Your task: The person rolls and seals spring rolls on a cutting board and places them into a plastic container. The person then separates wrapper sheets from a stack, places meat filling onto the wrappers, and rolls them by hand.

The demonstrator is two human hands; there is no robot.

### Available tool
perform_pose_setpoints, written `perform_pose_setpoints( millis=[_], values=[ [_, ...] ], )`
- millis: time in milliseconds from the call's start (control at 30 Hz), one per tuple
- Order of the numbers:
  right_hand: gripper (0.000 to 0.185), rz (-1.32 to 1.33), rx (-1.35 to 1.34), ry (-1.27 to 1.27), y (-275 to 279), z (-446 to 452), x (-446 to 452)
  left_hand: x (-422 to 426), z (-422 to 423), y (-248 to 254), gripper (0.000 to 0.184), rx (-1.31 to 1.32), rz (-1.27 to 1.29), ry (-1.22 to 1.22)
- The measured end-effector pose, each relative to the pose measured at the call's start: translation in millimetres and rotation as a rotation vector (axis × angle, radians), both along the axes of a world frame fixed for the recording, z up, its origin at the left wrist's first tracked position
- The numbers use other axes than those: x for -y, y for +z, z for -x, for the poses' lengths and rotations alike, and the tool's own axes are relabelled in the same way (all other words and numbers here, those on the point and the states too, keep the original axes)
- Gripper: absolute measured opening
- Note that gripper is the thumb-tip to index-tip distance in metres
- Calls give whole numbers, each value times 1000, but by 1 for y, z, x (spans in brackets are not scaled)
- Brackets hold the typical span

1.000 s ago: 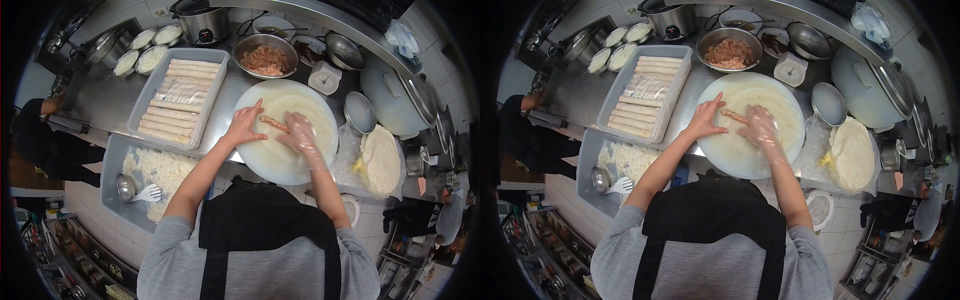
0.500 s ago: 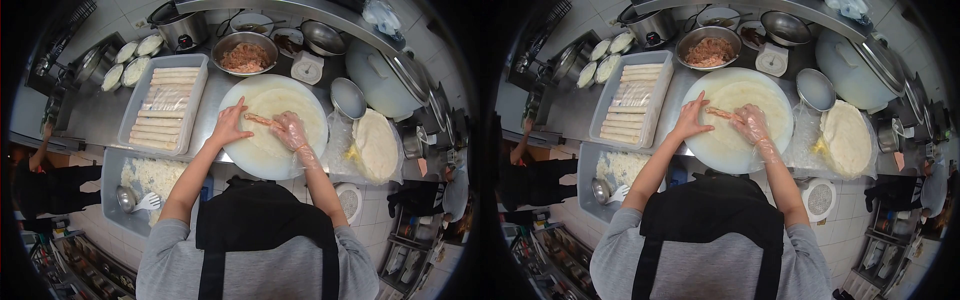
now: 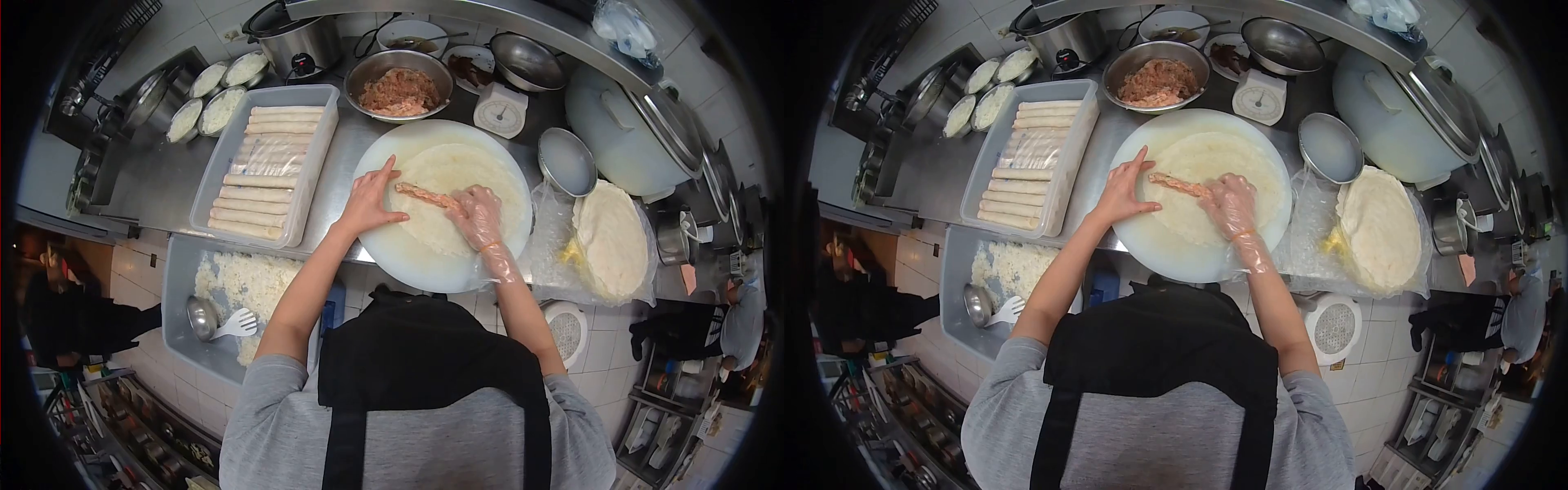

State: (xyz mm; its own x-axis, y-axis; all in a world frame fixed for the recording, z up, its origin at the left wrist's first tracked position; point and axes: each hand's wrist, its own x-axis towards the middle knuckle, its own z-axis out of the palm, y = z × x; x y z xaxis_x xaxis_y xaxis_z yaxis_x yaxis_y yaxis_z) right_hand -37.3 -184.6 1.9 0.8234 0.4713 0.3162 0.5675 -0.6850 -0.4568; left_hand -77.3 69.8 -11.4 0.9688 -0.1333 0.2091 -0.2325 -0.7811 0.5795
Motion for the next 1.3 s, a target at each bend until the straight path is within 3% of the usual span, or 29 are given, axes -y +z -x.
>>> perform_pose_setpoints(
  millis=[233, 333, 633, 733, 867, 933, 1033, 1133, 1300],
  values=[
    [17, 127, 79, 80, 7, -10, -24, 0, -1, -3, 125, 22, 3, -2],
    [17, 323, 104, 94, 10, -16, -35, -1, 0, -1, 124, 27, 11, -4],
    [22, 465, 134, 95, 7, -19, -74, -1, 2, 1, 122, 0, 29, 3],
    [20, 343, 131, 111, 7, -18, -80, 0, 1, 0, 122, 3, 19, 0],
    [34, 368, 35, 69, 9, -22, -81, 0, 1, -4, 121, 19, 34, 4],
    [40, 259, -145, 32, 27, -24, -66, -2, 2, -3, 120, 30, 20, 3],
    [47, 116, -130, 58, 25, -21, -9, 1, 4, 0, 120, 47, -30, -17],
    [47, 136, -51, 101, 12, -6, 20, 0, 3, -1, 121, 40, -37, -37],
    [38, -97, -79, 114, -17, -11, 28, 0, 2, -1, 124, 28, -25, -32]
  ],
)
